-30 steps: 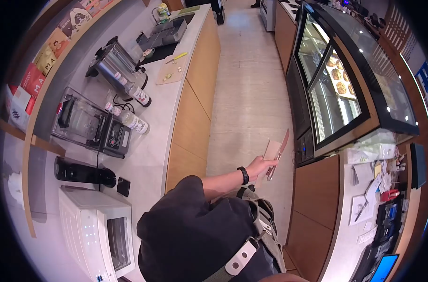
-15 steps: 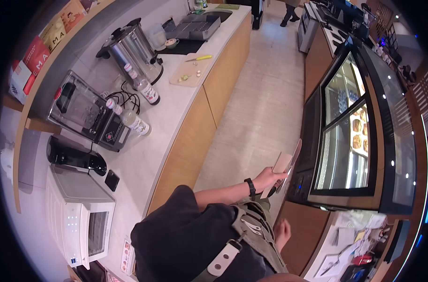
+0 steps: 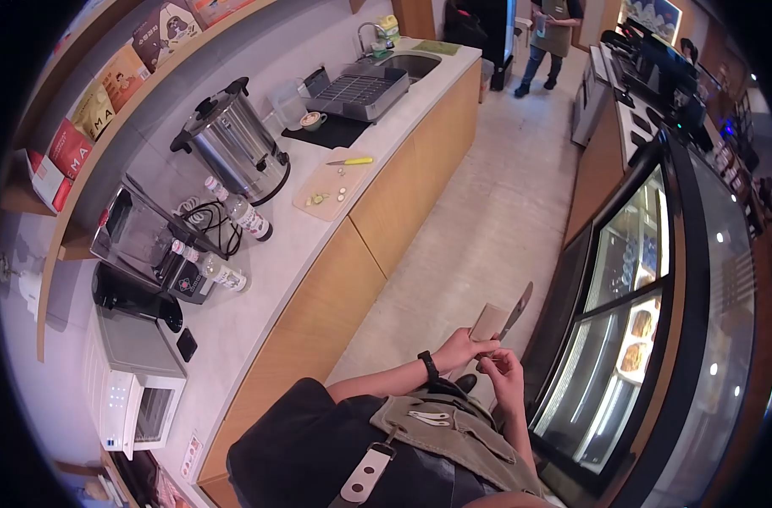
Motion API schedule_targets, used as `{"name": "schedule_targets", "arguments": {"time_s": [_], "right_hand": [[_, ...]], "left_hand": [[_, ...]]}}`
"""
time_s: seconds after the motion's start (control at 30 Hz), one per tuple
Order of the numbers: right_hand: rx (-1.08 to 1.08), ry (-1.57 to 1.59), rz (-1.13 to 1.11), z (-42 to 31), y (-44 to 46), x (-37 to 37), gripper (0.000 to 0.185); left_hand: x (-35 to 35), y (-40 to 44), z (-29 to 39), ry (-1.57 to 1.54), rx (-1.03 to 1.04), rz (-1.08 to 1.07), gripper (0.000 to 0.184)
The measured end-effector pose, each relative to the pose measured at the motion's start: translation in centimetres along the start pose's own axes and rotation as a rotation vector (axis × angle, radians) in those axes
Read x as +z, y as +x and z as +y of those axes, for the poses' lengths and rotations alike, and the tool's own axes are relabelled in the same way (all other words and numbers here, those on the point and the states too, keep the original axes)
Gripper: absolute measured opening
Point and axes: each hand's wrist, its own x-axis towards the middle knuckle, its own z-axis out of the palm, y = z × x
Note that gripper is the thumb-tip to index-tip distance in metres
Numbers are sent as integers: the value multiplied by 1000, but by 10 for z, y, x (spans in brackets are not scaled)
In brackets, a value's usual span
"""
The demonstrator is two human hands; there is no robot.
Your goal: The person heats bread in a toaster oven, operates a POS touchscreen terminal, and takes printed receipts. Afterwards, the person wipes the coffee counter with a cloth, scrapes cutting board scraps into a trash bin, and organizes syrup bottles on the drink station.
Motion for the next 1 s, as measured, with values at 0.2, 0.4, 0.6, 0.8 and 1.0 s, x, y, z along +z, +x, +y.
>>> {"name": "schedule_targets", "arguments": {"time_s": [0.2, 0.4, 0.6, 0.8, 1.0], "right_hand": [[42, -102, -80, -32, 69, -21, 18], [136, -8, -46, -51, 146, -20, 17], [74, -82, 25, -34, 269, -16, 26], [12, 63, 147, -72, 387, 44, 35], [-10, -95, -53, -99, 490, 80, 26]], "left_hand": [[-5, 54, 26, 63, 51, 38, 40], [-45, 122, 57, 181, 122, -8, 34], [-119, 208, 120, 317, 91, -85, 33], [-227, 272, 218, 11, 88, -57, 41], [-320, 279, 299, -200, 234, 106, 40]]}}
